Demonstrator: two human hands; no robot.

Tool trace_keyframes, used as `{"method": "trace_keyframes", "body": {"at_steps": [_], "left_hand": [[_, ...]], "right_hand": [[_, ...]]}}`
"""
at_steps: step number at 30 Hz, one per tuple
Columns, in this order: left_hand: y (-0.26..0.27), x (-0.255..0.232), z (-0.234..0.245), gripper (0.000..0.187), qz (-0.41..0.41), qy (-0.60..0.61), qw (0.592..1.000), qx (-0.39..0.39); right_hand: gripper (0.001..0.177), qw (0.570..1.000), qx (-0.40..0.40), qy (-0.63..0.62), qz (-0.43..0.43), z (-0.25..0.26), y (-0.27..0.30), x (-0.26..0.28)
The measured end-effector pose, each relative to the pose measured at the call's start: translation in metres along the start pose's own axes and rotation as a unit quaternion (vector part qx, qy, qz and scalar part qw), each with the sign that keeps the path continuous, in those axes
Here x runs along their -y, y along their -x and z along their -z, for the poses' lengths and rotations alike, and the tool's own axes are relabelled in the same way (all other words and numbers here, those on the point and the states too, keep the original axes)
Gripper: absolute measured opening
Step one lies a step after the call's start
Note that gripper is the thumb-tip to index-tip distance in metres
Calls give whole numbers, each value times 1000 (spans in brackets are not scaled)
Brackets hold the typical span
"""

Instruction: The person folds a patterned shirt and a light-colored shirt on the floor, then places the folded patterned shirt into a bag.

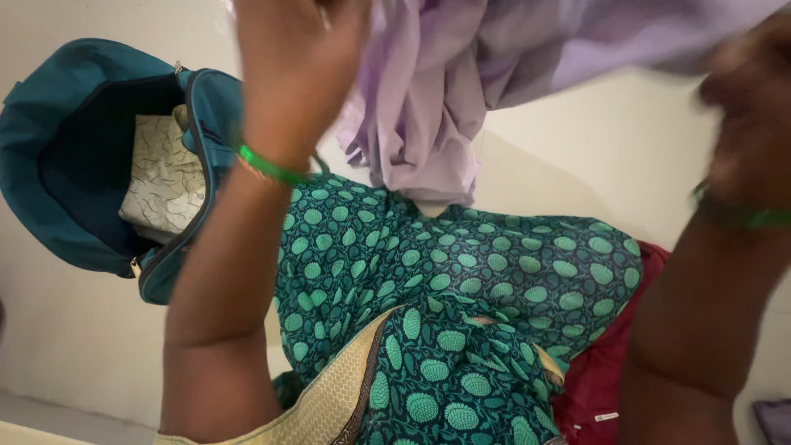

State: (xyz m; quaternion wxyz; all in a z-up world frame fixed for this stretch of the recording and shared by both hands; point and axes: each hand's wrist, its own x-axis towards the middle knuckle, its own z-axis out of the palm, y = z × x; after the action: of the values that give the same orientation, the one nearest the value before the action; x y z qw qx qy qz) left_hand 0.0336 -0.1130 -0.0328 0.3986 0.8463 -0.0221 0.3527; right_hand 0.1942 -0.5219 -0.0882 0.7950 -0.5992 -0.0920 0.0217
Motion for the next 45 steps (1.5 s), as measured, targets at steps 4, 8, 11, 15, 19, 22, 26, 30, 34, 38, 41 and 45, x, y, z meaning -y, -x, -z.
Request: {"method": "trace_keyframes", "body": {"at_steps": [4,8,11,15,19,22,26,30,34,38,41,45], "left_hand": [[90,22,-53,4,193,160,964,86],[209,69,-140,10,395,192,891,111],[277,108,-184,14,470,301,825,83],[305,133,-202,18,503,363,783,51],[306,134,-207,18,495,368,786,44],[312,132,-209,18,496,379,780,45],[317,128,-214,21,495,379,780,49],[316,124,-211,22,503,402,765,19],[317,123,-213,21,515,392,762,17],[321,127,-218,21,511,411,755,20],[326,133,-224,19,494,404,770,26],[338,140,-230,16,504,391,770,25]], "right_hand": [[26,973,96,154,-142,-18,77,-95],[44,925,115,90,-351,-67,149,-213],[39,912,66,44,-402,-73,177,-269],[32,925,77,27,-372,-61,178,-297],[27,946,71,40,-314,-60,181,-305],[15,948,83,84,-295,-58,183,-314],[12,939,85,176,-281,-60,188,-325],[9,953,72,106,-275,-59,192,-322],[8,952,70,32,-296,-55,199,-321],[7,952,50,2,-300,-54,203,-320],[6,949,29,-34,-313,-54,206,-319],[8,946,35,-64,-316,-54,207,-320]]}}
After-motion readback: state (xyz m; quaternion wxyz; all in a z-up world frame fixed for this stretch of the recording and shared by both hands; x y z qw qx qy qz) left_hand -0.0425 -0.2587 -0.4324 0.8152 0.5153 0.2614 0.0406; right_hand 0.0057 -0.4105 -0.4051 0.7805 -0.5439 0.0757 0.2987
